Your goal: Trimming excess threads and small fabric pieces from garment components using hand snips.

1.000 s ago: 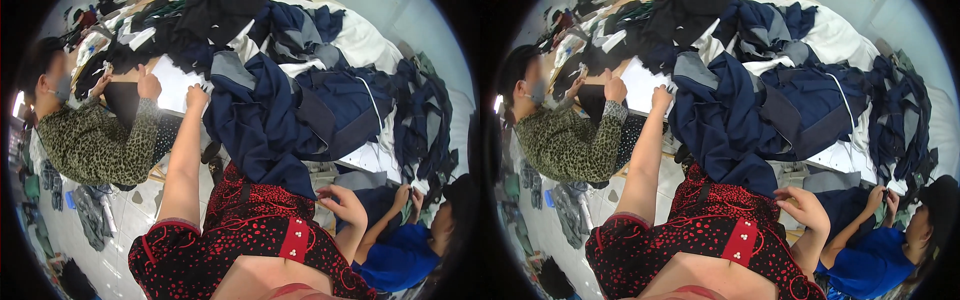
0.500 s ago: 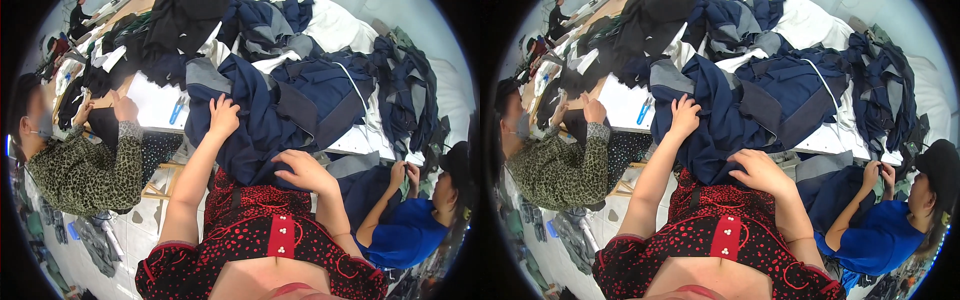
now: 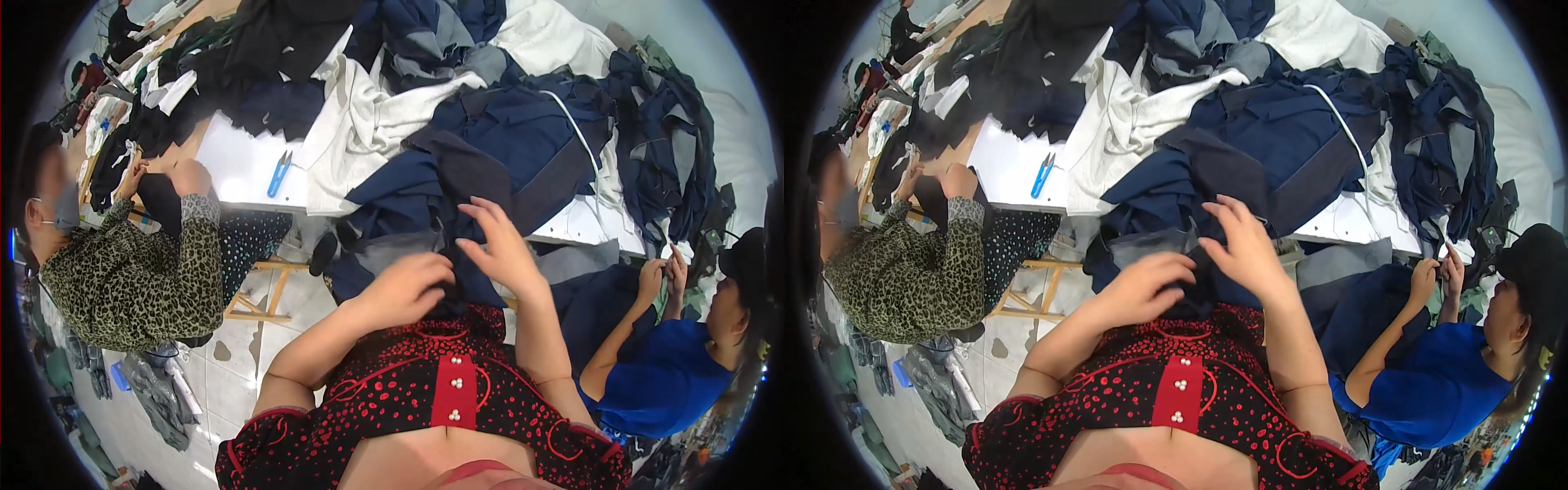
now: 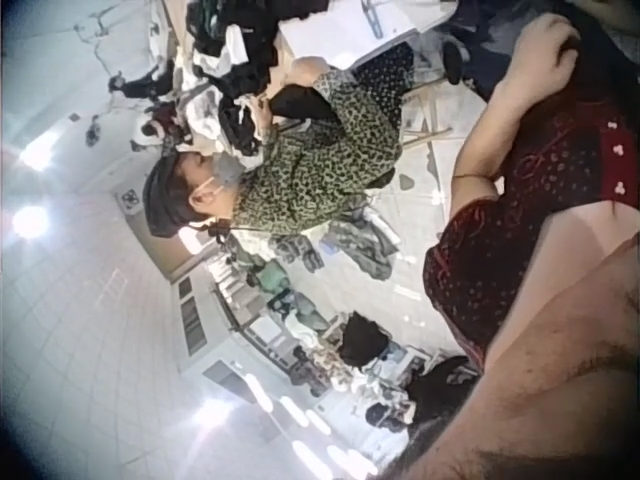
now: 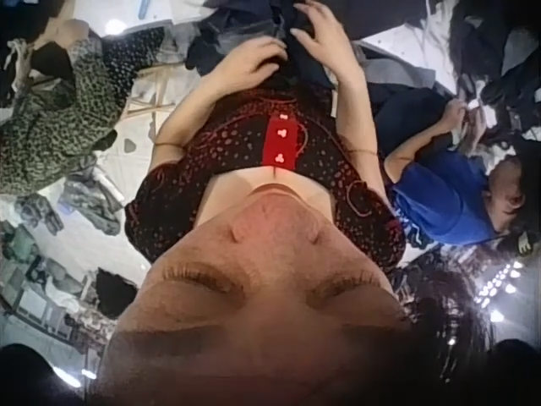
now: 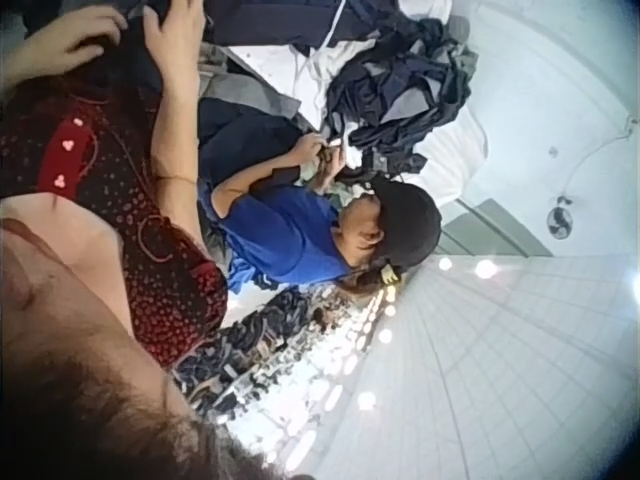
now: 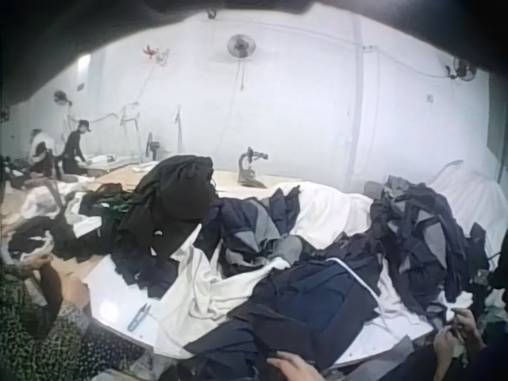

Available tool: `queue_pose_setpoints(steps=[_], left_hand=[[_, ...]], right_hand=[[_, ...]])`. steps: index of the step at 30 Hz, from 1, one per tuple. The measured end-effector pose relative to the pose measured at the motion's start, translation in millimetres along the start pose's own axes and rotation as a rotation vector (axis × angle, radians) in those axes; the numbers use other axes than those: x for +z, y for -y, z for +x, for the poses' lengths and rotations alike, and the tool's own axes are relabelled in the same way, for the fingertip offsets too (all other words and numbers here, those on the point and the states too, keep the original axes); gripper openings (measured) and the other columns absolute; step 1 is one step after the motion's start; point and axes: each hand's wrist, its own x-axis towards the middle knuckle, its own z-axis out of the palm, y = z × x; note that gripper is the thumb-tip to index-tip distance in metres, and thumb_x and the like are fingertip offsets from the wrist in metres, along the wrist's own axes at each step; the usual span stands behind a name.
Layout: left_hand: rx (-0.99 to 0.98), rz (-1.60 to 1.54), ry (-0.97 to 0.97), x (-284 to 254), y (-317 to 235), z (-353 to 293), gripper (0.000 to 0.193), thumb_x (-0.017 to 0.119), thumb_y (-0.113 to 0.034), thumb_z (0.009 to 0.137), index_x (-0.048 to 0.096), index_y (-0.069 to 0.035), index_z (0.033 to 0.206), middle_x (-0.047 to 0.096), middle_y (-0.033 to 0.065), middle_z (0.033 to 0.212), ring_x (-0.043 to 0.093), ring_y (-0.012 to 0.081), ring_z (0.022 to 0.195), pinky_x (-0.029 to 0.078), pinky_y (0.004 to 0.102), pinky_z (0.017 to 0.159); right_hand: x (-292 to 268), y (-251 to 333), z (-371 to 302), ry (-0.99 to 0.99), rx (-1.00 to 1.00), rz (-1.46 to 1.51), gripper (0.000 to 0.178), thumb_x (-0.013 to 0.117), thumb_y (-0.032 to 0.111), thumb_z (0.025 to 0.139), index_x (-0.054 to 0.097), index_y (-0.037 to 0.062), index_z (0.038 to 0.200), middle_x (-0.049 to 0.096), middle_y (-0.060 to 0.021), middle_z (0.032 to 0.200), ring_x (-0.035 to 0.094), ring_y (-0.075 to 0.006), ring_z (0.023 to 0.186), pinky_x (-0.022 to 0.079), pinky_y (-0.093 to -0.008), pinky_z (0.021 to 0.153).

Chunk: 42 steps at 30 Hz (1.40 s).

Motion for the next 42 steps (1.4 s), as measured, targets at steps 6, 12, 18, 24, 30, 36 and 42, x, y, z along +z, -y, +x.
queue_pose_setpoints(steps=[6, 12, 18, 24, 30, 36, 42], left_hand=[[-0.323, 0.344, -0.155, 13, 31, -5, 0.028, 0.063, -0.013, 0.076, 0.053, -0.003, 0.1, 0.053, 0.0154, 0.102, 0.054, 0.0357, 0.096, 0.043, 0.0436, 0.083], [-0.449, 0.32, 0.105, 61, 61, -33, 0.026, 0.06, -0.014, 0.079, 0.053, -0.002, 0.101, 0.052, 0.017, 0.106, 0.056, 0.0363, 0.094, 0.046, 0.0434, 0.081], [-0.164, 0.367, -0.344, 32, 52, -17, 0.041, 0.064, -0.007, 0.07, 0.053, -0.005, 0.11, 0.047, 0.0172, 0.123, 0.043, 0.0356, 0.117, 0.034, 0.0445, 0.098], [-0.382, 0.477, -0.263, 50, 80, -12, 0.06, 0.068, -0.015, 0.069, 0.045, -0.007, 0.124, 0.048, 0.0131, 0.118, 0.042, 0.0317, 0.116, 0.026, 0.0509, 0.101], [-0.075, 0.497, -0.219, 46, 74, 1, 0.068, 0.069, -0.014, 0.067, 0.043, -0.013, 0.13, 0.039, 0.0182, 0.131, 0.036, 0.0347, 0.125, 0.027, 0.0476, 0.103], [-0.181, 0.687, -0.171, 43, 86, 16, 0.034, 0.065, -0.014, 0.067, 0.059, -0.008, 0.099, 0.034, 0.0242, 0.137, 0.027, 0.0383, 0.132, 0.023, 0.0542, 0.104], [-0.062, 0.437, -0.253, -6, 54, 6, 0.018, 0.068, -0.014, 0.067, 0.06, -0.006, 0.081, 0.047, 0.0196, 0.124, 0.042, 0.0367, 0.119, 0.031, 0.0469, 0.099]], right_hand=[[59, -5, 52, -0.102, -0.079, -0.201, 0.062, 0.069, 0.021, 0.073, 0.044, 0.0099, 0.129, 0.035, -0.02, 0.137, 0.037, -0.0364, 0.125, 0.029, -0.0471, 0.103], [126, -40, 98, 0.05, -0.075, -0.439, 0.046, 0.069, 0.021, 0.07, 0.054, 0.0095, 0.111, 0.038, -0.0164, 0.137, 0.031, -0.0325, 0.131, 0.024, -0.0535, 0.104], [76, -94, 80, -0.283, 0.243, 0.613, 0.029, 0.065, 0.02, 0.084, 0.061, -0.002, 0.103, 0.064, -0.0063, 0.093, 0.059, -0.0151, 0.087, 0.045, -0.0257, 0.079], [2, -101, -35, -0.134, 0.511, 0.69, 0.025, 0.066, 0.009, 0.08, 0.058, -0.0028, 0.101, 0.057, 0.0017, 0.092, 0.05, -0.0069, 0.084, 0.04, -0.0219, 0.078], [7, -110, -90, -0.077, 0.582, 0.831, 0.016, 0.062, 0.007, 0.083, 0.058, -0.0011, 0.097, 0.06, -0.0045, 0.093, 0.058, -0.0104, 0.081, 0.048, -0.0233, 0.07], [1, -62, -15, -0.22, 0.494, 1.317, 0.023, 0.058, 0.005, 0.085, 0.046, 0.0022, 0.105, 0.063, -0.0125, 0.091, 0.066, -0.0265, 0.077, 0.054, -0.0298, 0.065], [6, -33, 27, -0.237, 0.031, 0.968, 0.073, 0.065, 0.007, 0.076, 0.026, 0.0031, 0.138, 0.024, -0.0115, 0.144, 0.038, -0.0269, 0.128, 0.028, -0.0367, 0.106]])
